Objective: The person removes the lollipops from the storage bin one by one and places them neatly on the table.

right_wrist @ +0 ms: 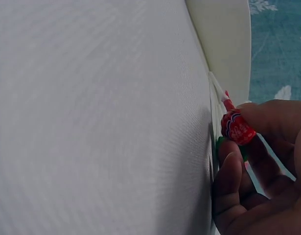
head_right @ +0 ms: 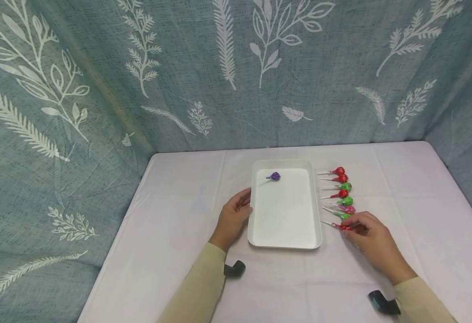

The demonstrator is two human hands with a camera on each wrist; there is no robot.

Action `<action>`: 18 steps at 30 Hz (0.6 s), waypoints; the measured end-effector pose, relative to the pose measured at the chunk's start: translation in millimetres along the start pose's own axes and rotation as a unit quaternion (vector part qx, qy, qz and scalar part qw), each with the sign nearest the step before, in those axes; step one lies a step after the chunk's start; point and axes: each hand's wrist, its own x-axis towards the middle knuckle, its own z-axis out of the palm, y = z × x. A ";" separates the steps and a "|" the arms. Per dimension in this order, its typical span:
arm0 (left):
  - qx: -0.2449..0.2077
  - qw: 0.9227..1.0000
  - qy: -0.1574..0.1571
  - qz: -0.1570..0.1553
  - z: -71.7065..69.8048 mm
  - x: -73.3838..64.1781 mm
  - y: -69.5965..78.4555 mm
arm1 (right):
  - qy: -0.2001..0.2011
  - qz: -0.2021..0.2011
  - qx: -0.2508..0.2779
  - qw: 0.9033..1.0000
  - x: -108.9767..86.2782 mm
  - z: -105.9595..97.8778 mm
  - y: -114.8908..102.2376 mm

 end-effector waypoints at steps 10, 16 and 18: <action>0.003 1.000 -0.001 -0.005 -0.4 -0.4 -0.6 | 0.003 0.016 0.011 1.000 1.3 -2.9 -3.0; 0.000 1.000 -0.004 -0.004 -1.0 0.0 -1.1 | 0.002 0.032 0.034 0.999 8.5 -10.9 -7.5; -0.003 1.000 -0.004 -0.003 -1.0 -0.1 -0.9 | 0.005 0.031 0.036 0.999 11.5 -13.8 -10.6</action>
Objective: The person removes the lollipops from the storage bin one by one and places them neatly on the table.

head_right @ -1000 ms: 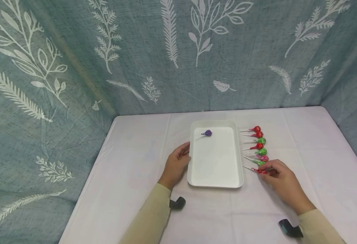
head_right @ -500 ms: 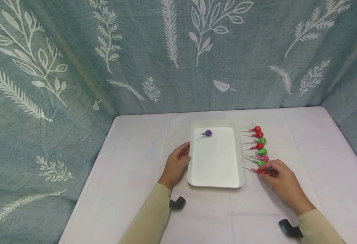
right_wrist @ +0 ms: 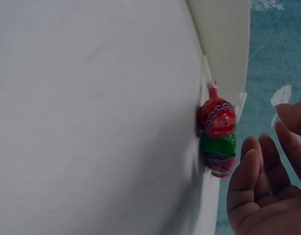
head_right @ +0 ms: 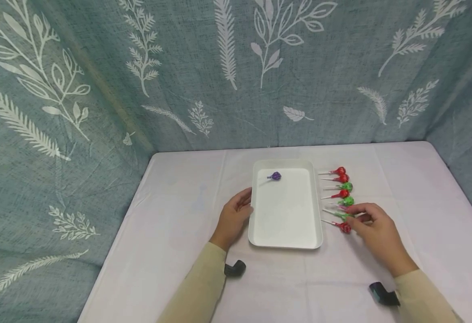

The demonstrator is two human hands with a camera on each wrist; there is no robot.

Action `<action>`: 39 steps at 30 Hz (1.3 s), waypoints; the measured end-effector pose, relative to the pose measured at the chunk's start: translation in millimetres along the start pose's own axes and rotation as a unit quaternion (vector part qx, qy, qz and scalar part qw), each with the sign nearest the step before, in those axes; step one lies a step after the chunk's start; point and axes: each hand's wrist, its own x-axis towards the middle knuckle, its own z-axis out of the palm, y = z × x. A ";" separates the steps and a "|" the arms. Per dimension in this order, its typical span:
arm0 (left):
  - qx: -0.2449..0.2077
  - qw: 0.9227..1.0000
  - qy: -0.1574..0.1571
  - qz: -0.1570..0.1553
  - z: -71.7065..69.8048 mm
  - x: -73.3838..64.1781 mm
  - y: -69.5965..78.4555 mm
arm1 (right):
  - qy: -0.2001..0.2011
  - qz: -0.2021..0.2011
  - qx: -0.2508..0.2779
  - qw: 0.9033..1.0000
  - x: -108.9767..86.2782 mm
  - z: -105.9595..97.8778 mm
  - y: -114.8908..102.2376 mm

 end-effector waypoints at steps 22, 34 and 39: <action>0.000 1.000 0.001 0.000 0.7 0.7 0.9 | 0.028 -0.067 0.090 0.993 33.9 17.3 -39.0; -0.010 1.000 -0.004 0.007 -0.2 0.6 2.7 | 0.014 -0.067 0.127 0.989 52.4 29.6 -53.4; -0.014 1.000 -0.004 0.003 0.0 -0.4 3.4 | 0.009 -0.063 0.147 0.987 59.1 33.7 -60.0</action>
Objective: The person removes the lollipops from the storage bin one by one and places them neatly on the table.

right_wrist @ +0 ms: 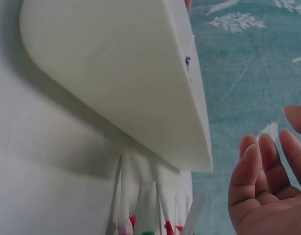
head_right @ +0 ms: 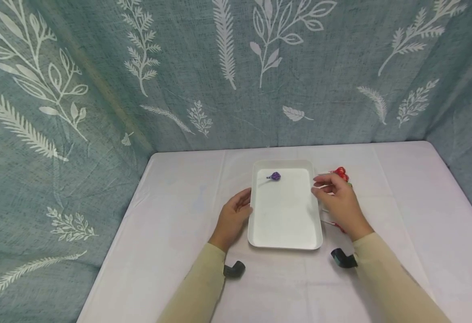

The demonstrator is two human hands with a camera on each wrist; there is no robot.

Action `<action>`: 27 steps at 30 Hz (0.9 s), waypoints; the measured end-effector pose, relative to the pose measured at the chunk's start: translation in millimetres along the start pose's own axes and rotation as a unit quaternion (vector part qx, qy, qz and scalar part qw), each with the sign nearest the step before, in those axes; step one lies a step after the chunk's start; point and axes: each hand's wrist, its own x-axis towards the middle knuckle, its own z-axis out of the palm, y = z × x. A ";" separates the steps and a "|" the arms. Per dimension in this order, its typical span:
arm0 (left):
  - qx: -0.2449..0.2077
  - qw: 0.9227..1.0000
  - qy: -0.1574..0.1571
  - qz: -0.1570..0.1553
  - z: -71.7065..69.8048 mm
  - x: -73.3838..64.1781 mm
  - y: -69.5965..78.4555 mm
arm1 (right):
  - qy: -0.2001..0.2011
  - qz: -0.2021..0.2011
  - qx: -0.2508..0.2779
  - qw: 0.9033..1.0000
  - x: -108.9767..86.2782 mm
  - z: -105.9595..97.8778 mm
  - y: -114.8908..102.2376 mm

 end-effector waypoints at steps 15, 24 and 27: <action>0.007 1.000 -0.001 0.001 -0.2 -1.2 -0.2 | -0.029 0.031 0.020 0.999 16.8 19.2 -4.4; 0.023 1.000 0.004 -0.002 -0.7 -1.7 0.7 | -0.039 0.046 0.011 0.998 22.9 23.7 -7.1; 0.023 1.000 0.003 -0.001 -0.9 -1.9 0.9 | -0.039 0.044 0.016 0.998 24.2 23.4 -8.6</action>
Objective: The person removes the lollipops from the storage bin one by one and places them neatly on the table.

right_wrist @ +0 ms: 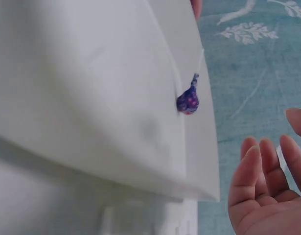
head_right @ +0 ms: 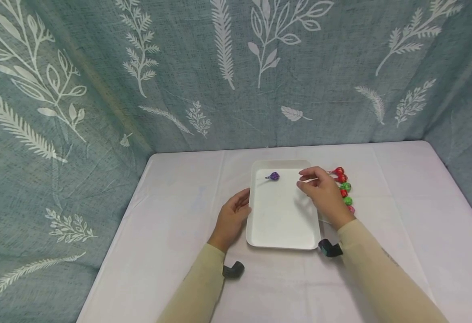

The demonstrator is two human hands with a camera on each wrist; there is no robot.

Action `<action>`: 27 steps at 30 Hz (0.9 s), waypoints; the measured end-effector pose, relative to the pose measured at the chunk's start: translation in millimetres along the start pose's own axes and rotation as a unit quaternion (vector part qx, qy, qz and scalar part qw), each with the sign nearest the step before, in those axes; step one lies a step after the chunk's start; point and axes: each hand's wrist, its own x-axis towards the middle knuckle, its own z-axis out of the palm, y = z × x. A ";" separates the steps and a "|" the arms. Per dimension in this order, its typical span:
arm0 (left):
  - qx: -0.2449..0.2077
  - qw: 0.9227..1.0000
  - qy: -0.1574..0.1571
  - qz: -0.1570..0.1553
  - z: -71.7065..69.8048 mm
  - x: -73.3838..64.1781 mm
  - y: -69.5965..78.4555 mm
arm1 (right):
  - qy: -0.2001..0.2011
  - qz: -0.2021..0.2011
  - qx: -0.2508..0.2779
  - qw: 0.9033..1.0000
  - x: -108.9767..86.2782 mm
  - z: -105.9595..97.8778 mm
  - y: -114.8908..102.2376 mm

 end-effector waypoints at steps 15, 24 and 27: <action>-0.015 1.000 -0.001 -0.002 0.1 -0.3 -0.9 | -0.014 0.013 0.004 1.000 17.5 12.5 -7.3; -0.019 1.000 -0.006 0.006 -0.6 0.5 -2.6 | -0.020 0.014 0.006 1.000 29.5 21.6 -3.5; -0.016 1.000 -0.005 0.008 -0.8 0.4 -2.6 | -0.025 0.019 0.011 0.999 33.9 26.1 -2.1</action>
